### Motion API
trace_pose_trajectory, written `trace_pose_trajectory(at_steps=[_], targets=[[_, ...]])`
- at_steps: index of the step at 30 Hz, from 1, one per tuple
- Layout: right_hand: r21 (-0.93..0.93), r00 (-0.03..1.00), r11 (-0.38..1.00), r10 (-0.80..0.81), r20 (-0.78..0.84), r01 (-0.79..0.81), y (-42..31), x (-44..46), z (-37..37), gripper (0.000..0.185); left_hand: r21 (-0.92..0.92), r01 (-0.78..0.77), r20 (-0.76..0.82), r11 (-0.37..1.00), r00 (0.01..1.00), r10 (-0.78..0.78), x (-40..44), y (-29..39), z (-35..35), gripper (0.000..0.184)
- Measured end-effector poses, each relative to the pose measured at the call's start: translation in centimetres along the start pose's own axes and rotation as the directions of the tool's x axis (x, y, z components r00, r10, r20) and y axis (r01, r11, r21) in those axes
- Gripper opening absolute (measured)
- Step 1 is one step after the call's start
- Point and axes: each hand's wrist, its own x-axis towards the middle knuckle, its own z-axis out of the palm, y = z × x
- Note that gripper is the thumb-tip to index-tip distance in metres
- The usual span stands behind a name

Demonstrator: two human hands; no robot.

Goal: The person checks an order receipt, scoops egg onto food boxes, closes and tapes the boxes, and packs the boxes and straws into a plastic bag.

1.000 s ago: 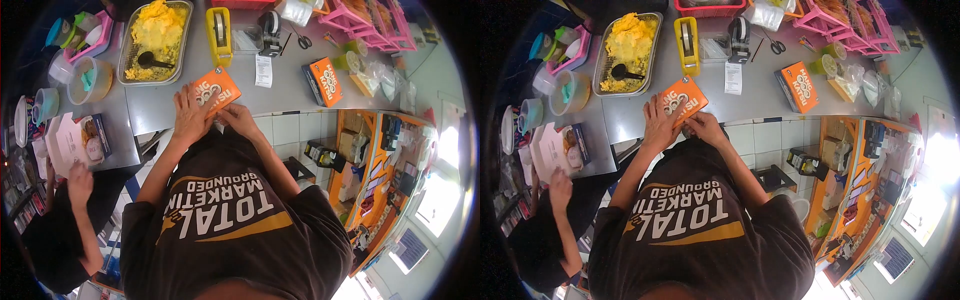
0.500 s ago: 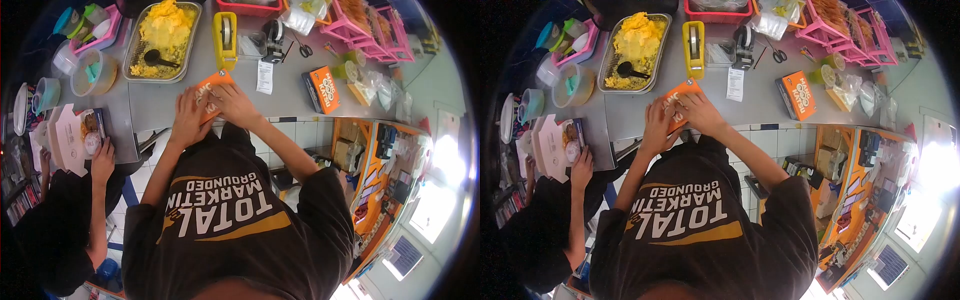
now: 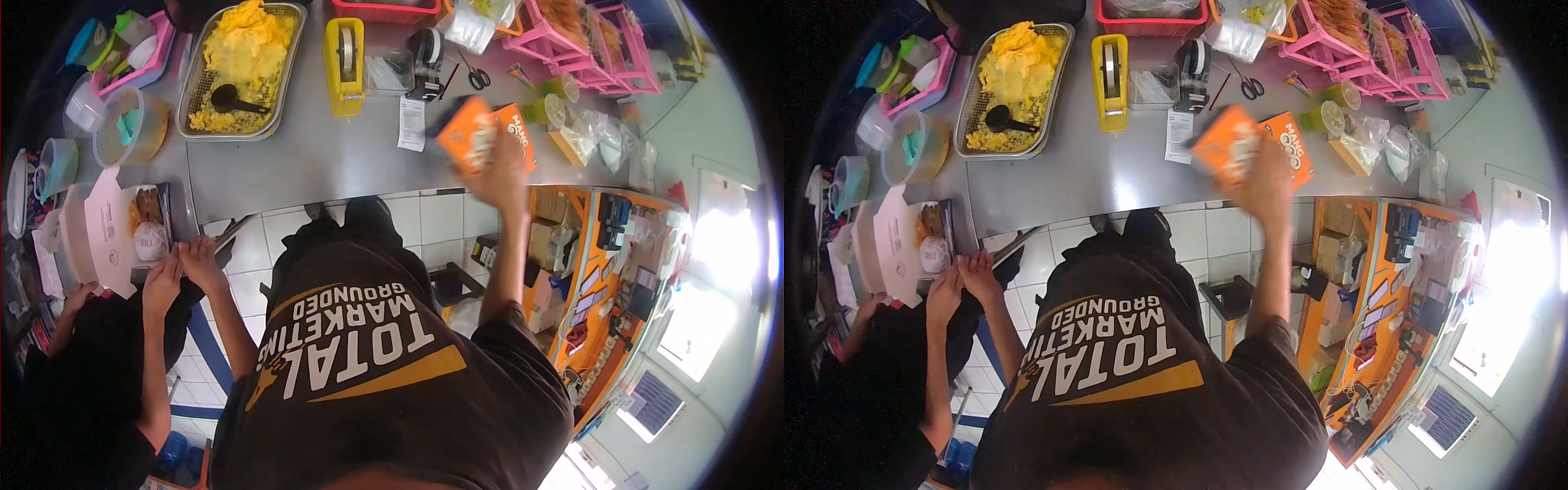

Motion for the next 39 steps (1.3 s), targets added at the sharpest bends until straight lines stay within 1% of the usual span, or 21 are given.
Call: trace_pose_trajectory(at_steps=[2,4,8,11,13,14,16,19,20,21,22,24,26,28,30,32,34,35,36,37,39], targets=[[-0.191,0.985,0.971,0.123,-0.125,-0.146,7.5,0.6,0.0,0.094,-0.038,0.074,-0.027,0.997,0.997,-0.075,-1.8,1.4,2.8,0.067],[-0.183,0.932,0.914,0.359,-0.057,-0.363,12.1,1.9,-0.9,0.1,-0.16,0.137,-0.054,0.978,0.988,-0.147,-2.6,2.2,3.9,0.075],[-0.166,0.938,0.925,0.348,0.001,-0.343,18.1,2.7,1.2,0.106,-0.245,0.106,-0.214,0.964,0.963,-0.161,0.9,2.0,1.2,0.081],[-0.153,0.914,0.913,0.394,0.093,-0.378,15.6,2.3,-0.2,0.113,-0.172,0.148,-0.333,0.974,0.922,-0.199,3.1,3.8,-0.3,0.071],[-0.386,0.938,0.874,0.187,-0.293,-0.295,12.1,1.6,-0.1,0.105,0.102,0.202,-0.223,0.974,0.959,-0.176,5.7,3.1,-3.2,0.055],[-0.385,0.939,0.876,0.183,-0.29,-0.289,10.6,1.5,0.1,0.105,0.101,0.201,-0.229,0.974,0.958,-0.174,5.2,3.2,-3.4,0.055],[-0.168,0.901,0.972,0.079,-0.427,-0.165,7.4,1.4,1.1,0.071,0.12,0.193,-0.259,0.974,0.953,-0.157,4.1,3.7,-3.6,0.034],[0.1,0.927,0.992,-0.032,-0.373,0.074,1.1,-0.8,5.8,0.038,0.155,0.216,-0.161,0.964,0.968,-0.191,2.9,0.7,-7.6,0.017],[0.249,0.977,0.967,-0.001,-0.212,0.055,-0.8,-2.0,8.3,0.039,0.161,0.218,-0.159,0.963,0.968,-0.193,1.2,0.7,-6.9,0.017],[0.399,0.998,0.917,0.038,-0.043,-0.018,-4.3,-3.1,9.1,0.037,0.307,0.174,-0.102,0.936,0.984,-0.149,-1.9,0.5,-5.2,0.013],[0.455,1.0,0.89,-0.018,-0.006,0.019,-6.5,-4.3,11.4,0.037,0.442,0.119,-0.038,0.889,0.993,-0.114,-4.2,0.7,-3.7,0.01],[0.685,0.982,0.727,-0.086,0.167,-0.053,-10.6,-6.0,14.2,0.04,0.564,-0.043,0.082,0.825,0.997,-0.004,-7.0,-1.1,-2.7,0.021],[0.746,0.925,0.638,-0.139,0.354,-0.189,-14.2,-6.2,13.3,0.041,0.639,-0.116,0.199,0.761,0.98,-0.017,-9.7,-1.5,-0.2,0.034],[0.742,0.911,0.631,-0.132,0.39,-0.226,-16.1,-6.7,14.4,0.041,0.51,0.117,0.035,0.852,0.987,-0.156,-10.8,-1.1,3.3,0.032],[0.736,0.897,0.624,-0.123,0.424,-0.262,-16.4,-7.3,15.4,0.041,0.481,0.021,0.218,0.876,0.966,-0.142,-12.3,-0.2,6.6,0.028],[0.635,0.983,0.772,-0.117,0.144,-0.001,-16.1,-7.8,16.3,0.04,0.613,-0.072,0.324,0.787,0.931,-0.167,-12.1,-0.2,8.8,0.027],[0.646,0.982,0.76,-0.057,0.179,-0.074,-14.5,-7.5,15.8,0.038,0.665,-0.222,0.434,0.714,0.892,-0.127,-11.2,-0.3,11.0,0.027],[0.657,0.977,0.741,-0.002,0.215,-0.143,-13.6,-7.1,15.6,0.036,0.665,-0.219,0.432,0.714,0.893,-0.128,-10.6,-0.6,12.3,0.027],[0.65,0.997,0.757,0.021,0.075,-0.065,-12.8,-7.0,16.0,0.029,0.713,-0.44,0.537,0.545,0.843,-0.021,-9.9,-0.7,13.3,0.024],[0.643,0.997,0.762,0.036,0.076,-0.076,-12.3,-6.5,15.4,0.027,0.71,-0.623,0.644,0.329,0.763,0.057,-9.7,-0.2,14.4,0.023],[0.642,0.996,0.762,0.045,0.075,-0.083,-11.4,-5.4,14.6,0.025,0.715,-0.612,0.615,0.337,0.78,0.112,-10.8,1.8,17.1,0.021]])
